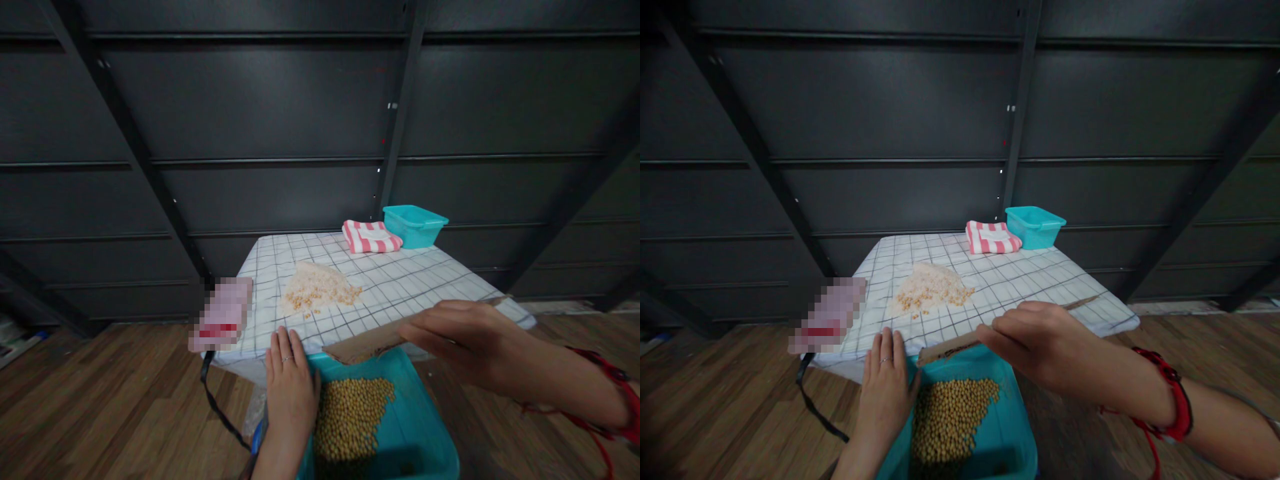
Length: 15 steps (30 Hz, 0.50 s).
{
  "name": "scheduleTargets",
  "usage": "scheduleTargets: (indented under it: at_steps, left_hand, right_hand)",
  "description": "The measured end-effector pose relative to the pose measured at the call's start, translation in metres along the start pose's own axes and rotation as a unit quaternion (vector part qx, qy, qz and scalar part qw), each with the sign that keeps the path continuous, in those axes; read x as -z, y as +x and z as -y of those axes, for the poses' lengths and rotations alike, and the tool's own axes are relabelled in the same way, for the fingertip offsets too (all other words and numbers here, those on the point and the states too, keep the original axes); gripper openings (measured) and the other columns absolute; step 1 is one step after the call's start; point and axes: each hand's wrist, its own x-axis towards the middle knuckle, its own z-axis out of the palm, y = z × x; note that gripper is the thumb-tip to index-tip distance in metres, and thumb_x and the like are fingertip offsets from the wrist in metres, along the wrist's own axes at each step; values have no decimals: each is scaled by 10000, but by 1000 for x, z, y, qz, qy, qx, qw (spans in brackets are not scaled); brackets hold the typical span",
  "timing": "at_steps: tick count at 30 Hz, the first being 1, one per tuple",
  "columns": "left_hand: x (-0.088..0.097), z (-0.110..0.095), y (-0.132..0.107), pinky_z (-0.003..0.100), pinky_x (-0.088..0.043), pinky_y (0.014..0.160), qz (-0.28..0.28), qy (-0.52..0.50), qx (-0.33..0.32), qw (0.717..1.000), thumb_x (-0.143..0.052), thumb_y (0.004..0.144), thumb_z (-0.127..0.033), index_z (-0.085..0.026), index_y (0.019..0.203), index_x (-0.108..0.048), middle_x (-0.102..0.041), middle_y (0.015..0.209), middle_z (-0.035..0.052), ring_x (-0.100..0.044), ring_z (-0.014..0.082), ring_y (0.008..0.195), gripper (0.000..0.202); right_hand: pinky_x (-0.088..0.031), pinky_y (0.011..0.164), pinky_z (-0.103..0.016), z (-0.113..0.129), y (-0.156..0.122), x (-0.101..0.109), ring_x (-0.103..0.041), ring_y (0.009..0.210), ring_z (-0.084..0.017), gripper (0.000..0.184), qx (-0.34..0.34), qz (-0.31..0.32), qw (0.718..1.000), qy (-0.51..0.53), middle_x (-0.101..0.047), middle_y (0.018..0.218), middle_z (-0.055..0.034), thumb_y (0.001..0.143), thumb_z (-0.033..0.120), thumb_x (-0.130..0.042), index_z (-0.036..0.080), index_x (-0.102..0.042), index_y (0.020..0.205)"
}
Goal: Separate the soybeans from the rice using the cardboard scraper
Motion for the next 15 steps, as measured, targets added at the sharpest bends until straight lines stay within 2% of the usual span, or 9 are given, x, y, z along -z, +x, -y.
scheduleTargets:
  at_steps: [3,7,10,15]
  left_hand:
    - [0,0,0,495,-354,955,-3,-10,0,1000,-401,783,-218,28,1266,-342,-370,1321,284,-306,360,1245,544]
    - [0,-1,0,496,-341,967,-4,-24,11,1000,-418,775,-222,9,1280,-330,-383,1321,267,-301,344,1252,562]
    - [1,-1,1,491,-335,973,-2,-22,11,1000,-423,768,-218,20,1264,-354,-383,1320,269,-311,345,1246,554]
    - [7,-3,3,491,-358,951,4,-12,10,1000,-425,759,-201,49,1229,-391,-394,1298,295,-356,369,1213,534]
  right_hand:
    - [-380,521,-254,-6,3,-3,-508,541,-114,298,47,-24,994,-93,-591,637,-20,903,129,-275,163,-570,869]
    - [-386,533,-290,-17,20,-16,-533,586,-145,305,92,-60,969,-222,-628,727,-66,820,19,-291,114,-543,962]
    - [-382,531,-292,-21,36,-28,-538,594,-152,276,109,-67,964,-234,-628,735,-72,829,32,-312,96,-526,991]
    - [-364,526,-294,-18,52,-38,-539,602,-160,258,121,-43,967,-220,-613,722,-49,830,43,-361,84,-502,1042]
